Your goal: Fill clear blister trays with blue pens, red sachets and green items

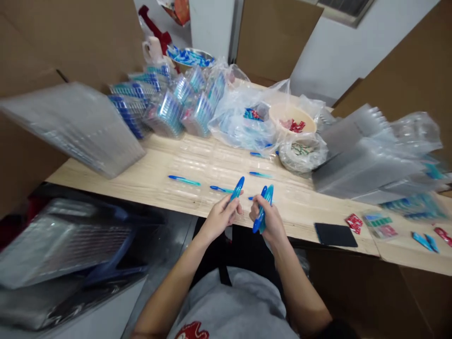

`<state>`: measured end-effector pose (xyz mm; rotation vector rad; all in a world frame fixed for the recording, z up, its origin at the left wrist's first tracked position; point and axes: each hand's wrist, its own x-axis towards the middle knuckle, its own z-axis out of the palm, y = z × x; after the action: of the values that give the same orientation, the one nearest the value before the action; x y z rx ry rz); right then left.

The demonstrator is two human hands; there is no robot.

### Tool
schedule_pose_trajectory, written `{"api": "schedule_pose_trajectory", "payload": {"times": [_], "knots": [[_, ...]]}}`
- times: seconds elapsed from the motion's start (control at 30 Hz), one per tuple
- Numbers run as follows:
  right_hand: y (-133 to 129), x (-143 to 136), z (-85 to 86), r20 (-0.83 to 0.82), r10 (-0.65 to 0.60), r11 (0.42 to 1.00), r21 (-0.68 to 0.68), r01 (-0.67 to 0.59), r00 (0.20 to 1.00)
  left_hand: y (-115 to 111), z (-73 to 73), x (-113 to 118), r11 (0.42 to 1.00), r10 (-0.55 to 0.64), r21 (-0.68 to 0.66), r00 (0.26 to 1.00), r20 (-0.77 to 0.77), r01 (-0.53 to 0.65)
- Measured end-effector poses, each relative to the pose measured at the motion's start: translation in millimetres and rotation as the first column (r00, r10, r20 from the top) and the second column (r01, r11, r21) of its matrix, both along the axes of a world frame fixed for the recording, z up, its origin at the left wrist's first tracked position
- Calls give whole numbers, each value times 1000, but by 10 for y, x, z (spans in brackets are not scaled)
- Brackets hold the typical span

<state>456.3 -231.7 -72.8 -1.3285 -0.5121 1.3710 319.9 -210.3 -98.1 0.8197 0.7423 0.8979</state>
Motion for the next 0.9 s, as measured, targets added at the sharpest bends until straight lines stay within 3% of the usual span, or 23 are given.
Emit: {"api": "schedule_pose_trajectory", "payload": {"times": [0.07, 0.17, 0.3, 0.4, 0.53, 0.7, 0.8, 0.9], "knots": [[86, -31, -5, -8, 56, 998, 0, -56, 998, 60, 3, -9, 991, 135, -18, 990, 35, -135], [149, -169, -60, -92, 147, 988, -30, -150, 985, 126, 27, 56, 920, 392, -20, 919, 29, -392], [153, -324, -162, -220, 188, 972, -95, -213, 957, 171, 69, 242, 845, 531, 22, 834, -153, -534], [159, -199, -254, -228, 210, 966, -102, -237, 951, 208, 52, 415, 877, 470, 21, 845, -253, -481], [151, 206, -383, -125, 186, 977, -83, -197, 975, 256, -40, 718, 946, 278, -125, 947, -160, -299], [89, 653, -423, 4, 145, 985, -91, -144, 989, 260, -93, 1118, 954, 271, -94, 954, -125, -284], [77, 868, -363, -74, 135, 982, -124, -143, 988, 376, -70, 1177, 978, 163, -115, 983, -82, -172], [75, 1054, -288, -164, 142, 976, -140, -166, 976, 575, -22, 1048, 989, 99, -104, 993, -68, -106]]}}
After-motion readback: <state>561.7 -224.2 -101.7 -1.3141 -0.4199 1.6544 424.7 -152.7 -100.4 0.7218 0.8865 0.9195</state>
